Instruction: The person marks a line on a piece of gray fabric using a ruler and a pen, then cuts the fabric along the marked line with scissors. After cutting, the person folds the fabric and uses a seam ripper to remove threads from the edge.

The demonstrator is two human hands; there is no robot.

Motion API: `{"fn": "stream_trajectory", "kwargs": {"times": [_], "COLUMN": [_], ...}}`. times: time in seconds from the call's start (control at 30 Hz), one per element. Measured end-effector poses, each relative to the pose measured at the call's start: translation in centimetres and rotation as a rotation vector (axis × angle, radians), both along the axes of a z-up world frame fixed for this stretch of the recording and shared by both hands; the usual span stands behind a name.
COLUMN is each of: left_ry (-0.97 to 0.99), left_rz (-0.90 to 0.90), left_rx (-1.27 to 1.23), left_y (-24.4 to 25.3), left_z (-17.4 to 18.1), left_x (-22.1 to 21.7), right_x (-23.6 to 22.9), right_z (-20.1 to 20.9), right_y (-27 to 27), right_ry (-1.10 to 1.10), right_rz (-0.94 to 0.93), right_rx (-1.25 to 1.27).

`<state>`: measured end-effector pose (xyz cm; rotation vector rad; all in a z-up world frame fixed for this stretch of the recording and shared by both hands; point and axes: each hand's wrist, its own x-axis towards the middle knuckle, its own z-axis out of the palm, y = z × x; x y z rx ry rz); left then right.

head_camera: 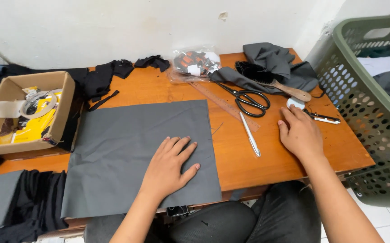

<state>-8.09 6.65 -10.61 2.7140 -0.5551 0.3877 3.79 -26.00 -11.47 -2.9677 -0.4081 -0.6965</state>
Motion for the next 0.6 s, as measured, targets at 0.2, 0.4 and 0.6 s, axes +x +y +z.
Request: {"fn": "stream_trajectory", "kwargs": {"times": [0.2, 0.4, 0.6], "left_ry": [-0.067, -0.034, -0.470], "left_rz": [-0.067, -0.077, -0.051], "left_rx": [-0.006, -0.025, 0.090], "left_y": [0.0, 0.0, -0.3], "left_z": [1.0, 0.7, 1.5], "left_x": [-0.2, -0.4, -0.6], "right_x": [-2.7, -2.8, -0.5], "right_z": [1.2, 2.8, -0.3], "right_y": [-0.3, -2.8, -8.2], "right_ry": [0.370, 0.143, 0.033], "right_rz": [-0.121, -0.052, -0.232], "right_rx": [0.172, 0.149, -0.143]}}
